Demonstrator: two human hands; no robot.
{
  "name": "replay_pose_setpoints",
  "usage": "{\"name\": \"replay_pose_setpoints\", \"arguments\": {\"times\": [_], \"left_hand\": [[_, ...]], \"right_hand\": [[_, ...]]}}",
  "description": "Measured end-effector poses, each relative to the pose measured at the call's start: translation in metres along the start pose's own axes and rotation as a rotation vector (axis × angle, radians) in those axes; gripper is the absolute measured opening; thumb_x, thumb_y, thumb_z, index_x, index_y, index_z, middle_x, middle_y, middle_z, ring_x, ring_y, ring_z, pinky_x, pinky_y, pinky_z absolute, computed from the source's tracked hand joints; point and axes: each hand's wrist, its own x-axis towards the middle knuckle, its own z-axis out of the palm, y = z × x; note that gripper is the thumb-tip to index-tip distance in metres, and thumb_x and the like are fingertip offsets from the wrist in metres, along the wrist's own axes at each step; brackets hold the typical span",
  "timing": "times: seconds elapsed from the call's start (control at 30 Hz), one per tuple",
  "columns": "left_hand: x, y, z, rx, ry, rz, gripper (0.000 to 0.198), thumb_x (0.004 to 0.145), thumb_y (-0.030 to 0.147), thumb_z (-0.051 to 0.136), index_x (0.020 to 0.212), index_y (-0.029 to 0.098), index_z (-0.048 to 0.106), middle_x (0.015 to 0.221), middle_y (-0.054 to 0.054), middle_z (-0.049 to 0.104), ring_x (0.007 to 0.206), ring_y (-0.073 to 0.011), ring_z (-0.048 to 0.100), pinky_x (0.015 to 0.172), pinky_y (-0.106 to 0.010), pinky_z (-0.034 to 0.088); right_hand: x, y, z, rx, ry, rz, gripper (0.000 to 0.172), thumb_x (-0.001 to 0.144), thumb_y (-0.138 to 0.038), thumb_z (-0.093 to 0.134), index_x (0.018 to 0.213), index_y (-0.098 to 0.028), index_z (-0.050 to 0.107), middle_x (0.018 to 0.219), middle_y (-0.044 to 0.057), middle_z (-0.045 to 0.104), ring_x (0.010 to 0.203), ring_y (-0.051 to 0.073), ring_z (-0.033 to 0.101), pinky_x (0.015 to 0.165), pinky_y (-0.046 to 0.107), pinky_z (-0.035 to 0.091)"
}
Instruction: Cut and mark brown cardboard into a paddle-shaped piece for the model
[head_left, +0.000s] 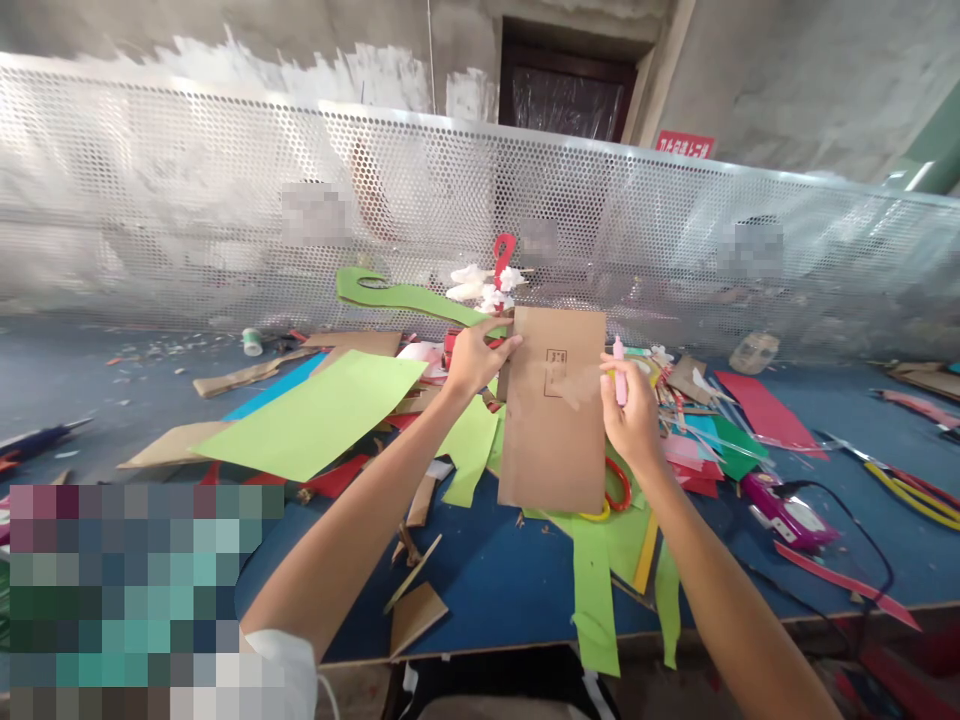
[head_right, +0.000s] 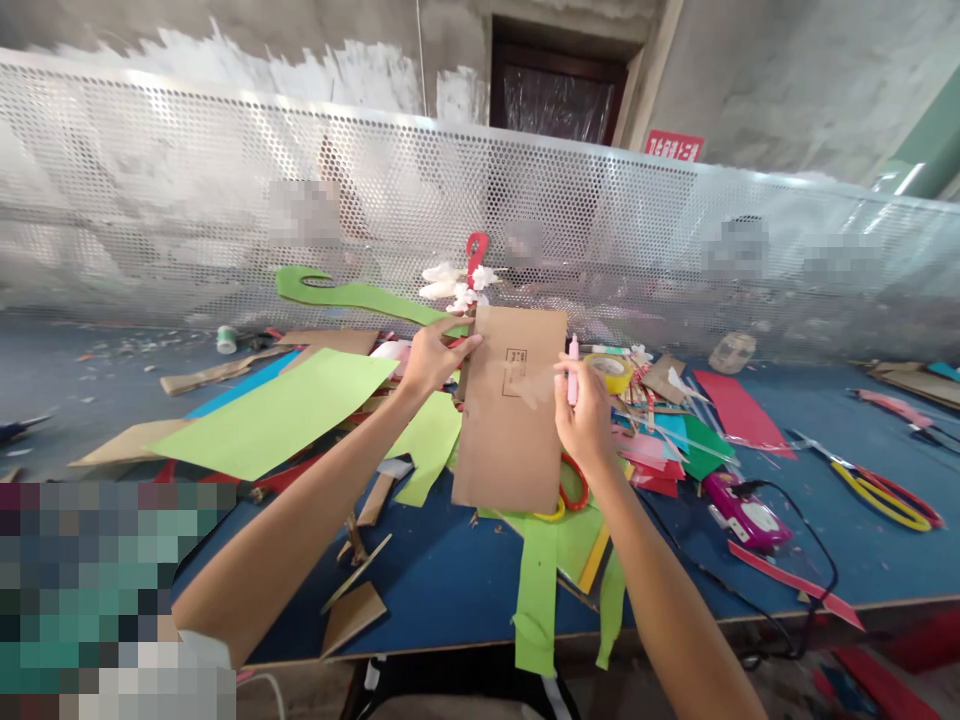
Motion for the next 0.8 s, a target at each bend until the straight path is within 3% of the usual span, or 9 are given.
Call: {"name": "replay_pose_setpoints", "arguments": {"times": [0.17,0.23,0.3,0.4,0.57,0.67,0.8], "left_hand": [[0.0,-0.007,0.002,-0.001,0.009,-0.036,0.035,0.089,0.038,0.081,0.119,0.021,0.083,0.131,-0.01,0.081,0.126,-0.0316,0.075,0.113,-0.041,0.056],[0.001,-0.012,0.003,-0.022,0.008,-0.039,0.038,0.088,0.039,0.08,0.12,0.02,0.083,0.13,-0.01,0.082,0.121,-0.0316,0.076,0.11,-0.041,0.057],[0.003,-0.018,0.003,-0.073,-0.011,-0.039,0.038,0.088,0.041,0.078,0.12,0.02,0.082,0.13,-0.01,0.082,0.12,-0.0312,0.076,0.108,-0.041,0.058],[0.007,-0.031,-0.001,-0.165,-0.026,-0.09,0.033,0.09,0.037,0.07,0.114,0.018,0.083,0.124,-0.011,0.083,0.122,-0.0304,0.074,0.11,-0.042,0.056],[0.006,-0.06,-0.015,-0.513,-0.006,-0.516,0.028,0.081,0.019,0.071,0.106,0.015,0.082,0.102,-0.009,0.083,0.095,-0.0222,0.077,0.092,-0.034,0.061],[-0.003,-0.078,-0.023,-0.65,0.011,-0.651,0.025,0.079,0.011,0.071,0.101,0.015,0.081,0.101,-0.008,0.081,0.081,-0.0158,0.073,0.079,-0.026,0.059],[-0.018,-0.095,-0.029,-0.752,0.031,-0.792,0.027,0.077,0.005,0.072,0.102,0.015,0.078,0.092,-0.006,0.079,0.074,-0.0136,0.072,0.07,-0.022,0.058]], "right_hand": [[-0.002,0.029,0.013,0.175,-0.033,0.224,0.034,0.087,-0.041,0.079,0.112,-0.027,0.061,0.144,0.015,0.069,0.142,0.033,0.062,0.119,0.054,0.048],[-0.003,0.035,0.018,0.225,-0.012,0.282,0.039,0.082,-0.039,0.082,0.112,-0.027,0.061,0.136,0.013,0.07,0.129,0.031,0.068,0.112,0.052,0.053],[-0.004,0.037,0.02,0.314,-0.008,0.357,0.041,0.078,-0.038,0.082,0.11,-0.027,0.058,0.124,0.009,0.071,0.104,0.026,0.073,0.099,0.047,0.06],[-0.005,0.039,0.02,0.47,-0.006,0.459,0.047,0.074,-0.037,0.083,0.11,-0.029,0.054,0.123,0.008,0.069,0.086,0.021,0.071,0.085,0.041,0.063],[-0.003,0.044,0.014,0.529,0.004,0.488,0.05,0.074,-0.036,0.083,0.112,-0.03,0.052,0.131,0.01,0.067,0.088,0.021,0.072,0.083,0.041,0.064],[-0.003,0.051,0.013,0.518,-0.013,0.483,0.049,0.074,-0.039,0.083,0.111,-0.03,0.052,0.131,0.011,0.068,0.093,0.024,0.073,0.083,0.042,0.064],[-0.006,0.057,0.014,0.558,-0.015,0.547,0.05,0.07,-0.037,0.084,0.107,-0.03,0.052,0.134,0.009,0.068,0.094,0.023,0.074,0.081,0.041,0.064]]}}
